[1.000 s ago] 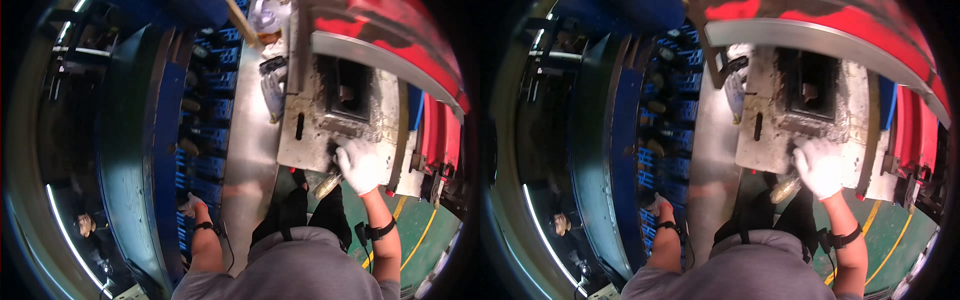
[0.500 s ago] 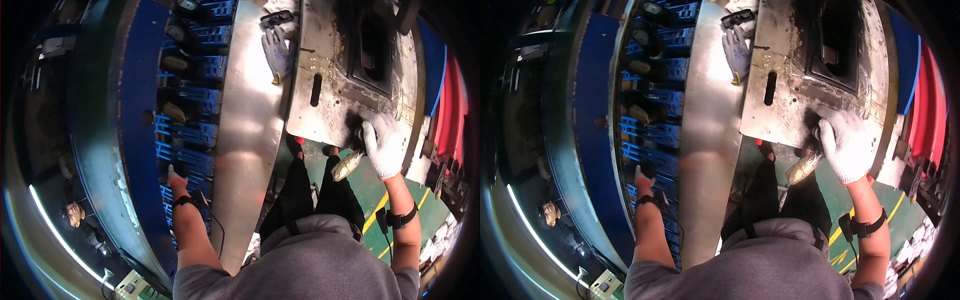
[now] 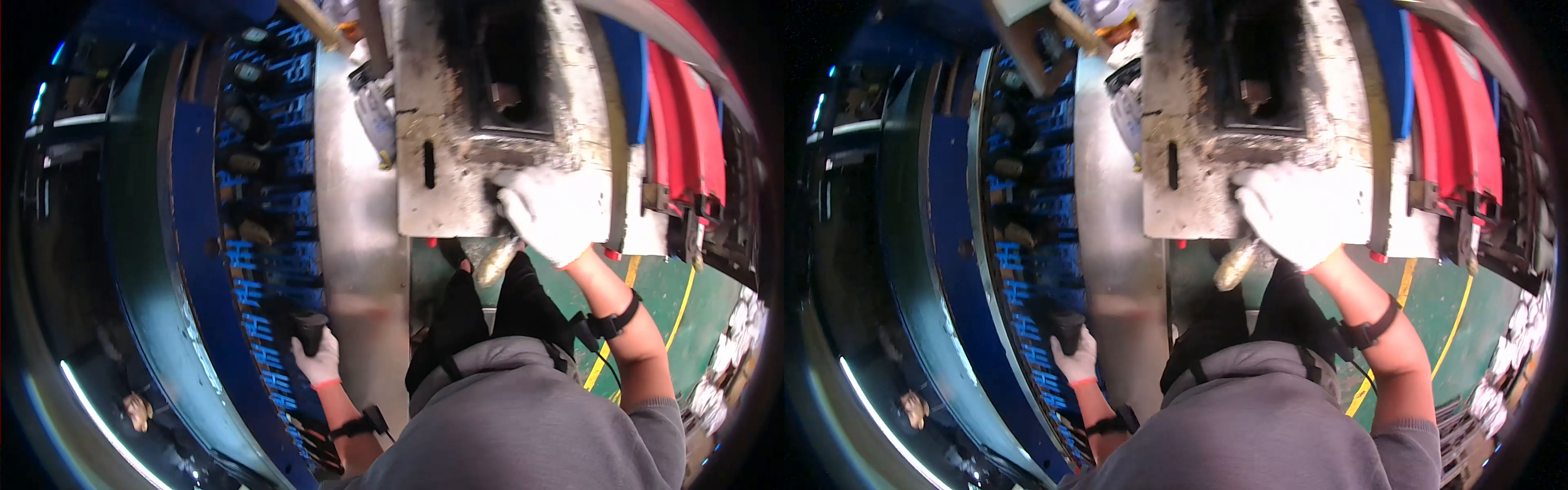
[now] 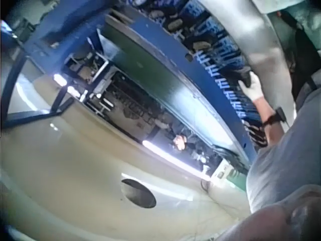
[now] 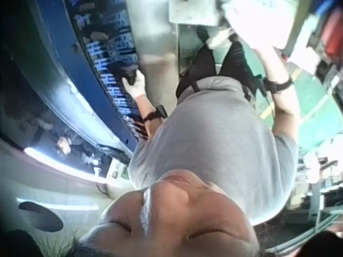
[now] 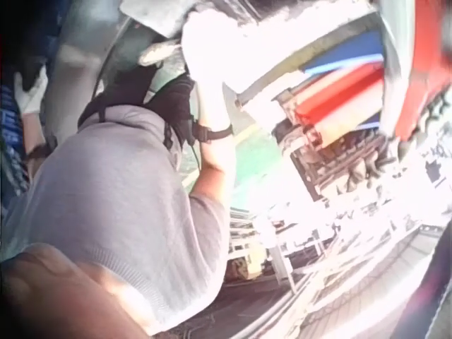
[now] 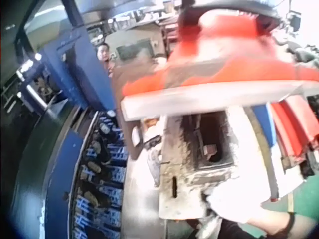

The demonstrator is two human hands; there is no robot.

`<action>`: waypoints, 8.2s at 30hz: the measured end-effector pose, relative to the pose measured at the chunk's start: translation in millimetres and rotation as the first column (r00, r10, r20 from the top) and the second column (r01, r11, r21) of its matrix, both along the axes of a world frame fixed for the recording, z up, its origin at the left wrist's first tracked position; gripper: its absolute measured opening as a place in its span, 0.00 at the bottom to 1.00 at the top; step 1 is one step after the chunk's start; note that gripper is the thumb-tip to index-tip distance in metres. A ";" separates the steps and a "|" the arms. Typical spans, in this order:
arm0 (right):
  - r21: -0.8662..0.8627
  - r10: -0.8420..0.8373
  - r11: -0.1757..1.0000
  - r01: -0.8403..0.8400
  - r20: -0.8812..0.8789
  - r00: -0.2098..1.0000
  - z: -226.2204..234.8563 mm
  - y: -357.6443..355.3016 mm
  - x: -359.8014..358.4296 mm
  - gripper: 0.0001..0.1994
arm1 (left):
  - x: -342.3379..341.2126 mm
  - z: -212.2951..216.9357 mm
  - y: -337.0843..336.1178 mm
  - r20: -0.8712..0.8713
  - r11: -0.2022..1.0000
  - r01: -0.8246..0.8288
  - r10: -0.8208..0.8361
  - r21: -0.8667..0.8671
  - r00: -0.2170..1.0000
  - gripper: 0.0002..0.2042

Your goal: Operating a hydraulic press machine to process shoe soles or components during manufacturing.

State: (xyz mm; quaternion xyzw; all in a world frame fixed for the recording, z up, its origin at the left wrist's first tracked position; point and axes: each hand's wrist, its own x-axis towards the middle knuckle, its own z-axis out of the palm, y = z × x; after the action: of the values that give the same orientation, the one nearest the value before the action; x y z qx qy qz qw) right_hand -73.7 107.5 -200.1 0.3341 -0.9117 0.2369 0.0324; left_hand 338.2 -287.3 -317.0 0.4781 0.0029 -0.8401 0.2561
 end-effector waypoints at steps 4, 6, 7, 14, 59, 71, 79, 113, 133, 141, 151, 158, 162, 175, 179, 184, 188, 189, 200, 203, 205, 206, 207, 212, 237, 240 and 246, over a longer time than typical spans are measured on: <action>-0.223 0.029 0.975 -0.013 0.068 0.997 6.6 -3.8 3.4 0.10 | -88.6 38.1 92.8 -0.035 0.939 0.258 -0.272 -0.228 0.962 0.30; -0.167 0.169 0.975 -0.147 0.123 0.978 18.8 -13.5 13.6 0.13 | -132.0 60.6 123.4 -0.040 0.845 0.449 -0.480 -0.291 0.876 0.33; -0.322 0.216 0.939 -0.118 0.288 0.933 28.9 -15.3 21.2 0.18 | -154.1 72.1 134.4 -0.084 0.783 0.521 -0.577 -0.339 0.812 0.34; -0.622 0.332 0.732 0.277 0.681 0.652 58.8 -17.7 9.5 0.51 | -317.0 143.2 183.3 0.203 0.144 0.770 -0.920 -0.622 0.336 0.37; -0.295 0.313 0.860 0.417 0.949 0.026 -62.9 84.8 81.9 0.30 | -476.7 226.2 272.3 0.968 -0.975 -0.217 -0.015 0.041 0.251 0.21; -0.425 0.839 0.541 0.726 0.327 -0.434 -95.4 25.4 75.3 0.12 | -456.6 174.1 277.6 0.958 -0.984 -0.156 0.038 0.085 0.285 0.21; -0.332 0.572 0.759 0.560 0.751 -0.330 -63.3 112.1 61.4 0.10 | -455.5 178.7 279.7 0.957 -0.981 -0.153 0.070 0.117 0.283 0.24; -0.211 -0.739 0.593 0.777 -0.524 0.422 -66.1 429.0 -9.9 0.16 | -441.1 182.5 302.3 0.951 -0.927 0.362 0.026 -0.092 0.309 0.31; 0.012 -0.950 0.223 0.975 -0.223 0.220 -22.1 411.9 44.1 0.17 | -452.0 176.3 309.3 0.869 -0.962 -0.086 0.194 0.260 0.454 0.16; -0.024 -0.937 0.270 0.963 -0.235 0.257 -13.4 409.4 47.3 0.16 | -449.6 181.1 315.1 0.871 -0.954 -0.086 0.222 0.287 0.438 0.19; -0.073 -0.881 0.229 0.971 -0.439 0.175 -57.6 418.6 39.0 0.13 | -447.8 168.4 305.3 0.907 -0.984 0.177 0.066 -0.009 0.416 0.27; -0.176 -0.870 0.287 0.942 -0.459 0.180 -79.4 426.8 42.5 0.11 | -444.1 173.4 308.7 0.889 -0.978 0.206 0.063 -0.036 0.453 0.27; -0.200 -0.879 0.274 0.940 -0.448 0.161 -79.6 425.9 40.7 0.10 | -443.6 168.8 307.6 0.860 -0.981 0.191 0.059 -0.045 0.507 0.25; -0.231 -0.878 0.263 0.937 -0.460 0.133 -84.3 428.0 38.9 0.11 | -441.4 168.9 310.2 0.847 -0.978 0.201 0.057 -0.059 0.528 0.25; -0.227 -0.882 0.256 0.940 -0.454 0.131 -85.5 428.4 38.9 0.11 | -440.5 167.1 311.0 0.834 -0.976 0.199 0.033 -0.093 0.551 0.24; -0.234 -0.882 0.261 0.937 -0.451 0.133 -85.4 428.4 38.5 0.11 | -439.9 163.5 311.5 0.822 -0.973 0.201 0.024 -0.112 0.569 0.23; -0.249 -0.883 0.271 0.930 -0.448 0.138 -85.1 428.3 39.0 0.11 | -440.1 164.3 312.2 0.783 -0.983 0.150 0.012 -0.104 0.622 0.19; -0.256 -0.881 0.274 0.927 -0.453 0.136 -85.2 428.2 39.3 0.11 | -439.9 164.8 312.3 0.759 -0.989 0.115 0.008 -0.088 0.651 0.18; -0.142 -0.881 0.268 0.953 -0.437 0.183 -68.7 424.0 39.8 0.13 | -442.1 151.1 327.1 0.580 -0.597 0.300 -0.354 -0.744 0.734 0.05; -0.095 -0.889 0.255 0.962 -0.415 0.194 -59.9 420.8 41.6 0.13 | -453.9 158.9 360.3 0.497 -0.386 0.328 -0.515 -0.862 0.698 0.09; -0.055 -0.910 0.222 0.973 -0.371 0.187 -54.5 419.0 42.4 0.16 | -455.3 166.9 396.9 0.494 -0.536 0.149 -0.585 -0.831 0.643 0.12; -0.042 -0.927 0.202 0.979 -0.332 0.177 -51.3 417.8 43.2 0.16 | -455.4 172.0 417.2 0.511 -0.617 0.045 -0.608 -0.786 0.608 0.13; 0.012 -0.939 0.187 0.982 -0.293 0.182 -47.7 416.5 43.8 0.16 | -456.3 177.0 438.3 0.521 -0.677 -0.065 -0.621 -0.733 0.586 0.14; 0.108 -0.988 0.152 0.982 0.028 0.150 -24.5 403.7 59.7 0.19 | -460.3 191.1 522.0 0.621 -0.757 -0.427 -0.652 -0.495 0.435 0.26; 0.383 -0.767 0.595 0.707 0.009 0.641 33.4 357.7 -108.4 0.50 | -586.4 370.5 604.5 0.343 -0.707 -0.583 -0.706 -0.400 0.620 0.16; 0.440 -0.758 0.611 0.658 0.084 0.647 17.7 359.6 -139.1 0.50 | -609.5 398.3 599.5 0.448 -0.734 -0.517 -0.679 -0.440 0.582 0.19; -0.257 -0.432 0.627 0.735 0.671 0.603 24.4 415.6 -151.9 0.44 | -599.1 375.4 554.3 0.466 -0.620 -0.381 -0.776 -0.685 0.425 0.25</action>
State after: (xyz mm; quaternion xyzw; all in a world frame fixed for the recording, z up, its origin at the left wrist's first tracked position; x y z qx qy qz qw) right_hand -225.6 523.1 -175.7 -0.1018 -0.8403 0.5285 -0.0644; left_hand -260.9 267.0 58.4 -0.3885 -0.7760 -0.4838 0.1132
